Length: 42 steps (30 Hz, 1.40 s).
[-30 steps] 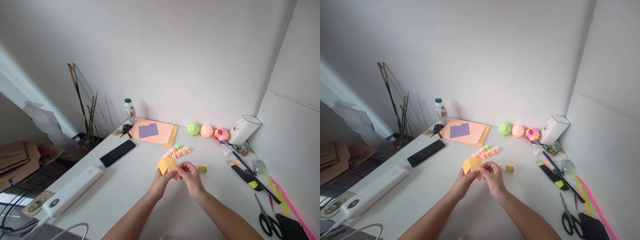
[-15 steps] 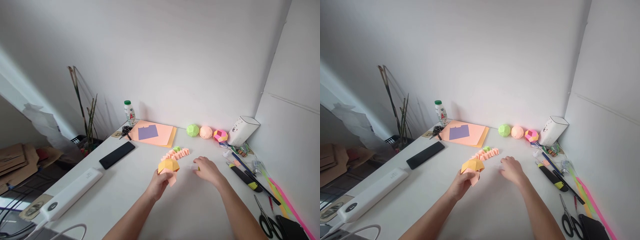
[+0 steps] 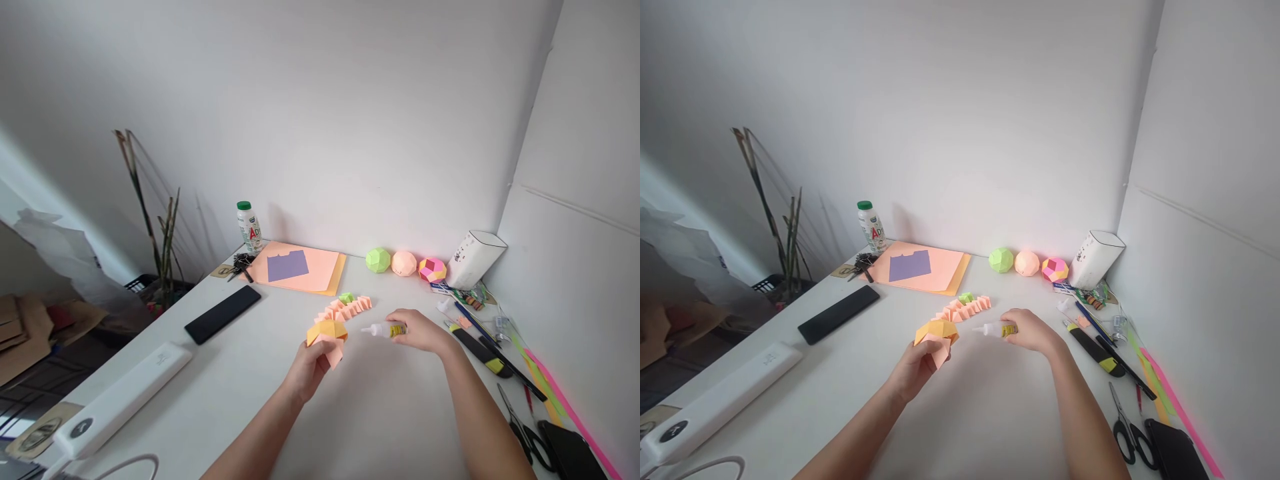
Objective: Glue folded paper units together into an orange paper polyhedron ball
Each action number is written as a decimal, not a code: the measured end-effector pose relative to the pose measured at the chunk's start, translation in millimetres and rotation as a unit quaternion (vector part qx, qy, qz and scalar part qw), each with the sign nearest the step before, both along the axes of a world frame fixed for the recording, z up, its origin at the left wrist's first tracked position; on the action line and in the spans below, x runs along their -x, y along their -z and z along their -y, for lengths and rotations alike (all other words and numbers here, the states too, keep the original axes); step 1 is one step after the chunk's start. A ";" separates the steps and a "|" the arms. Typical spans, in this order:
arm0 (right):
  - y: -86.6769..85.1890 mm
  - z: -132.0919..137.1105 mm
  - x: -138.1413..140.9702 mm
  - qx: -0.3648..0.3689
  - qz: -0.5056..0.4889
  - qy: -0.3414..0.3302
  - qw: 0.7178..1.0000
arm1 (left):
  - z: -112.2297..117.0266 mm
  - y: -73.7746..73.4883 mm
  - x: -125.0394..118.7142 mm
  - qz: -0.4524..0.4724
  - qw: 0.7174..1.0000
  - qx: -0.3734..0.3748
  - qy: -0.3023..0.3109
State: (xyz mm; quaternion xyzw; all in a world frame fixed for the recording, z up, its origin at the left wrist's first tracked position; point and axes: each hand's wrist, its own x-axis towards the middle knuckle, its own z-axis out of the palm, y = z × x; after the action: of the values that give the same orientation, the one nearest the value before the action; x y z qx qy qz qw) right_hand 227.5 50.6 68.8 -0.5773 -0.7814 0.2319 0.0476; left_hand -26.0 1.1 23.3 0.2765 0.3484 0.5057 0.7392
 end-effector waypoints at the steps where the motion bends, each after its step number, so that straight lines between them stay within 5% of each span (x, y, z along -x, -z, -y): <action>1: -5.5 4.0 1.6 -0.005 -0.030 -0.013 0.999 | 0.4 -1.0 -0.2 0.002 1.000 0.001 0.003; 5: -21.4 20.5 13.8 -0.017 -0.085 -0.046 0.995 | 2.4 -4.4 -1.3 0.008 1.000 0.009 0.000; 14: -32.4 34.3 30.2 -0.056 -0.035 -0.094 0.993 | 2.4 -4.9 -1.3 0.005 1.000 0.013 0.018; 28: -47.8 54.0 40.5 -0.249 -0.015 -0.145 0.958 | 1.8 1.3 0.4 0.018 0.999 -0.003 0.047; 37: -55.6 65.2 34.3 -0.187 -0.120 -0.160 0.962 | 2.1 2.4 0.4 0.054 0.993 -0.035 0.097; 42: -53.4 64.2 40.1 -0.220 -0.165 -0.177 0.945 | 3.2 4.3 0.4 0.077 0.989 -0.045 0.121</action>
State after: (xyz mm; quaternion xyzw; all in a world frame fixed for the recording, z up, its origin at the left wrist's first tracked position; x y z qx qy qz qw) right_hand 187.4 -13.7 122.2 -0.3582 -0.8840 0.1511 0.2598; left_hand -26.4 -2.1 18.9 0.3096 0.2311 0.4473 0.8067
